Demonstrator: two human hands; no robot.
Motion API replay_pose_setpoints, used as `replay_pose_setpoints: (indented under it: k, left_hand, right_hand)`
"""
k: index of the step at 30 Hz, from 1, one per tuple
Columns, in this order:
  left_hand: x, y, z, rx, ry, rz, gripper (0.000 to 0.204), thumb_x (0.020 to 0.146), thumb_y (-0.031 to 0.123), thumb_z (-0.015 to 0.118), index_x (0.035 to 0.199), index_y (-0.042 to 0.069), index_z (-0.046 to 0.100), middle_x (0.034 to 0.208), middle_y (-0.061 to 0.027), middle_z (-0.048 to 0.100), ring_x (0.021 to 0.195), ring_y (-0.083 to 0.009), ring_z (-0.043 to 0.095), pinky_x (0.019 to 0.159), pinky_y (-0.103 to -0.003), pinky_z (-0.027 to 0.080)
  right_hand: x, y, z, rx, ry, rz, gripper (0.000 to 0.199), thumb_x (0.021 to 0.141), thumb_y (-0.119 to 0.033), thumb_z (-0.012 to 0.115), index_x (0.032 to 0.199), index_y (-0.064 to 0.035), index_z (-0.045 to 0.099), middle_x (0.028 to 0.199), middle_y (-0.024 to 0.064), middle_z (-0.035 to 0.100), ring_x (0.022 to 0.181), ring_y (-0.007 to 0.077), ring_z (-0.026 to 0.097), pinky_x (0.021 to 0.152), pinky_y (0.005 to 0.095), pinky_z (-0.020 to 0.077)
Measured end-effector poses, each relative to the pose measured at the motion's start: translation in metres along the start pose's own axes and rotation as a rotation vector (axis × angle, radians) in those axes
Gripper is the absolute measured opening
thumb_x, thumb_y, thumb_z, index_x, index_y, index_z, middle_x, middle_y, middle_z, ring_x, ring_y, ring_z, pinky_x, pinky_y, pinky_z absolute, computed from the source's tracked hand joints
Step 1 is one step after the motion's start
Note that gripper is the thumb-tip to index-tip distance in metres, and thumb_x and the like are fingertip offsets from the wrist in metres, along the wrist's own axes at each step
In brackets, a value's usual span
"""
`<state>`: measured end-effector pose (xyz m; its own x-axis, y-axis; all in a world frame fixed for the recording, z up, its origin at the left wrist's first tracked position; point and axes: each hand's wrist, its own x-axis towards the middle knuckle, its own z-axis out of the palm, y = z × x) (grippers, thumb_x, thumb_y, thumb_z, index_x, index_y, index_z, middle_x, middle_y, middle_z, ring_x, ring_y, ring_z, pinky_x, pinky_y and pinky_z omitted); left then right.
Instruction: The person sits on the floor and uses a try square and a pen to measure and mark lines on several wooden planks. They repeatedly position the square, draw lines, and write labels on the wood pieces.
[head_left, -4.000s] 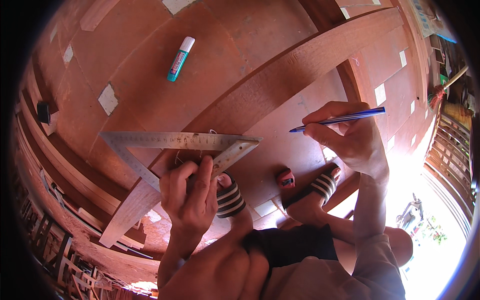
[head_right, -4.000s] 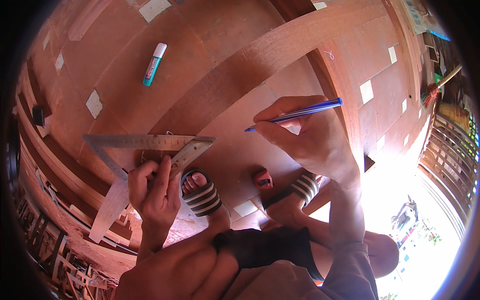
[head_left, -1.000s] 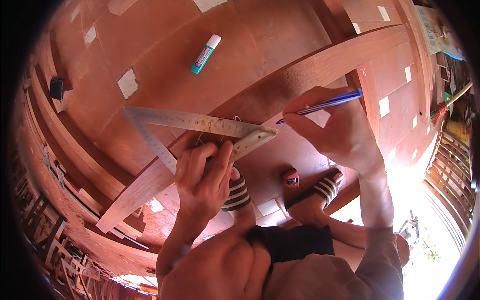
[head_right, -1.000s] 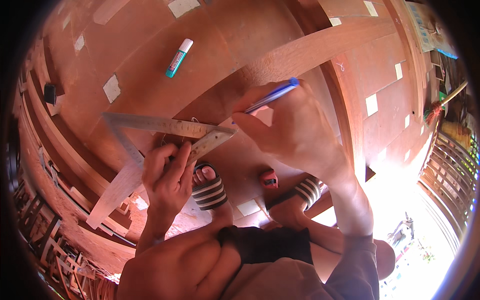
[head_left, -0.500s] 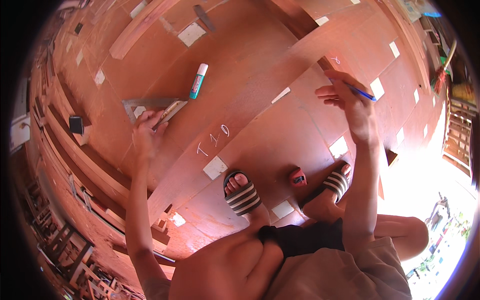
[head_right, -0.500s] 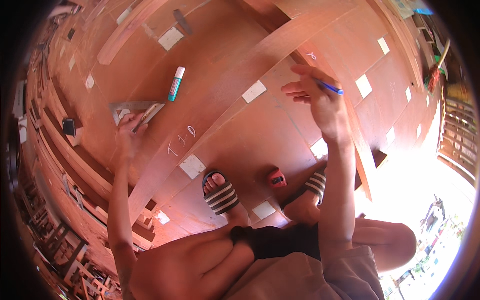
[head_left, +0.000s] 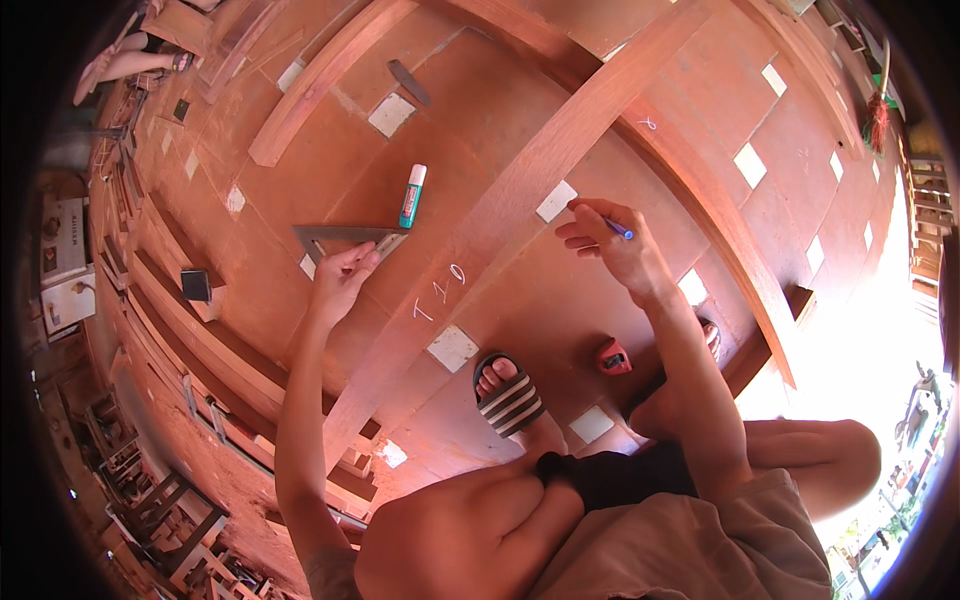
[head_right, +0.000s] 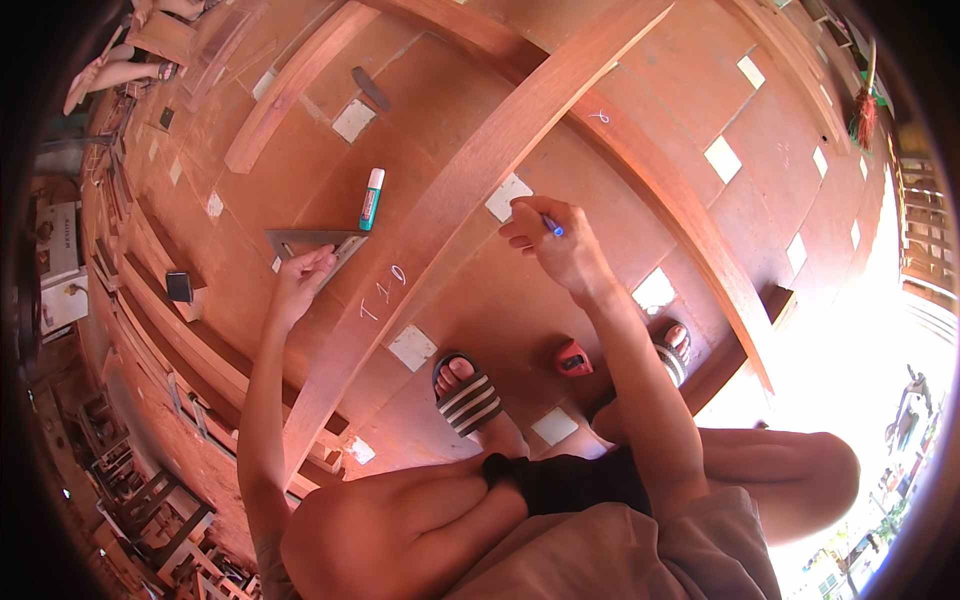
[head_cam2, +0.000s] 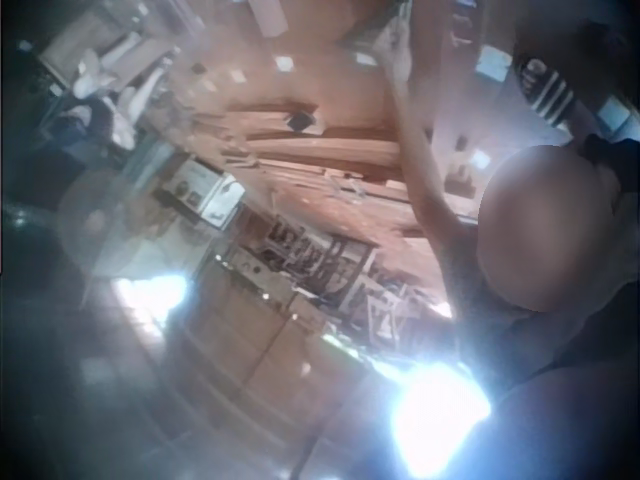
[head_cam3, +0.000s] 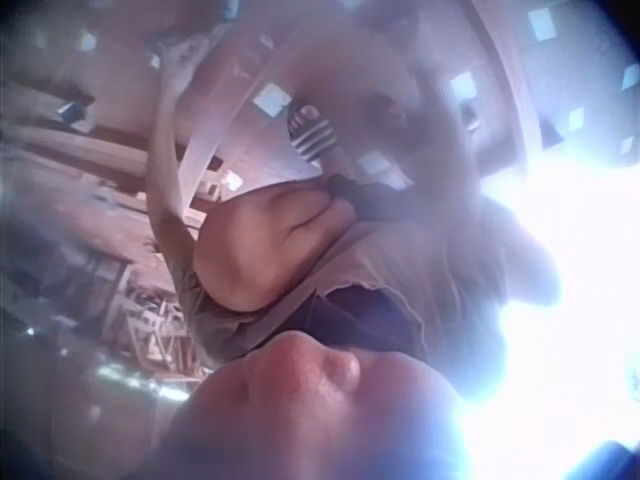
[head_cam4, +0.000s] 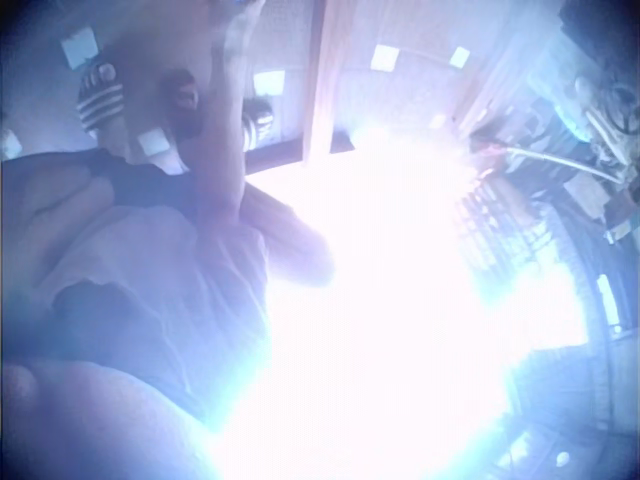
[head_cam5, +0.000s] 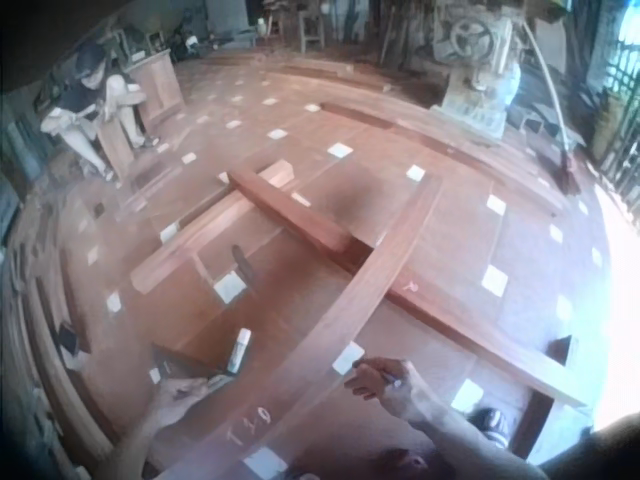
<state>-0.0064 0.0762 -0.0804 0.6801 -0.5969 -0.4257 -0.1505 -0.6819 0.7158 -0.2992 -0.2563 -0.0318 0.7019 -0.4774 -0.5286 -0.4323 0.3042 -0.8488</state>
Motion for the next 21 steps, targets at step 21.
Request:
replay_pose_setpoints:
  k: [21]
  left_hand:
    - [-0.023, 0.14, 0.076, -0.132, -0.356, -0.252, 0.07, 0.095, 0.064, 0.076, 0.134, 0.006, 0.07, 0.115, -0.0028, 0.07, 0.112, -0.0161, 0.061, 0.096, -0.035, 0.048]
  right_hand:
    - [0.015, 0.042, 0.067, 0.584, -0.003, 0.049, 0.056, 0.083, -0.039, 0.098, 0.115, 0.0008, 0.075, 0.101, 0.0075, 0.078, 0.096, 0.0153, 0.072, 0.086, 0.0348, 0.0611]
